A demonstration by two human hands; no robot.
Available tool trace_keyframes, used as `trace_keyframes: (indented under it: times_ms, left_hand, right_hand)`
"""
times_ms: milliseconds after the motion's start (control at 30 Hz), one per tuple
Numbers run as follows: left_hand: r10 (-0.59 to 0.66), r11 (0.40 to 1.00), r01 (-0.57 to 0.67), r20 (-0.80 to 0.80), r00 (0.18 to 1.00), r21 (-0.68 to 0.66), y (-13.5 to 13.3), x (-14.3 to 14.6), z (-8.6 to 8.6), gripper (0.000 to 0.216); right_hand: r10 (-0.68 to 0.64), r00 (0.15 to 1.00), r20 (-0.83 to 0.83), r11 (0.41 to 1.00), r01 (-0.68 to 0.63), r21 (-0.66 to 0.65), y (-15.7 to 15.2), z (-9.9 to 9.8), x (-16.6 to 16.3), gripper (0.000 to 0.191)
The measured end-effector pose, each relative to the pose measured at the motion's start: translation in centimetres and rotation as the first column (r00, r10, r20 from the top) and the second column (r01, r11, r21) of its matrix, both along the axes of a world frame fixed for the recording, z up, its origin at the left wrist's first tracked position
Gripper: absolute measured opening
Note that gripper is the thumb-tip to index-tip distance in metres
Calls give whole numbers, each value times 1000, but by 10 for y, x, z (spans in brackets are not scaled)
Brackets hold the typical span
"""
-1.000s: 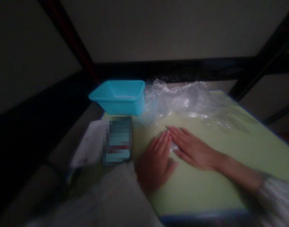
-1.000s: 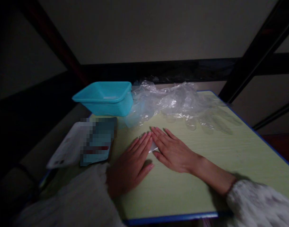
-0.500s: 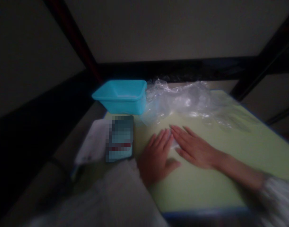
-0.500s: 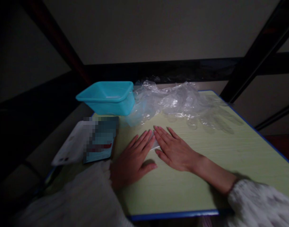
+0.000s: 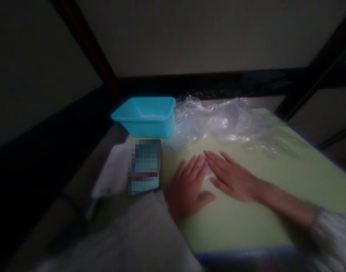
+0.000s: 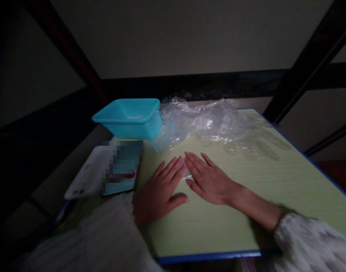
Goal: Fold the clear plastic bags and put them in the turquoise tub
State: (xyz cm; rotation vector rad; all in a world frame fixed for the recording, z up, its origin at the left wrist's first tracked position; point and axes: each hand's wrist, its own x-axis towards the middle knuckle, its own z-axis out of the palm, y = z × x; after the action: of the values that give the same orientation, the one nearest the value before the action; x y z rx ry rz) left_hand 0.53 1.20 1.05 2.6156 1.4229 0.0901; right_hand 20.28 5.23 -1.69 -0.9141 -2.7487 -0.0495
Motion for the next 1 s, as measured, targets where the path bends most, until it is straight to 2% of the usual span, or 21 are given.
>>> trace_keyframes:
  times_ms: [333, 500, 1000]
  left_hand:
    - [2, 1000, -1, 8, 1000, -14, 2, -2, 0, 83]
    - [-55, 998, 55, 36, 998, -10, -2, -7, 2, 84]
    - [-83, 996, 83, 81, 993, 15, -3, -15, -3, 80]
  right_hand:
    - [-2, 1000, -13, 1000, 3, 11, -2, 4, 1, 63]
    - [3, 999, -41, 1000, -2, 26, -2, 6, 1, 68]
    - [-6, 1000, 13, 999, 5, 41, -5, 7, 0, 68]
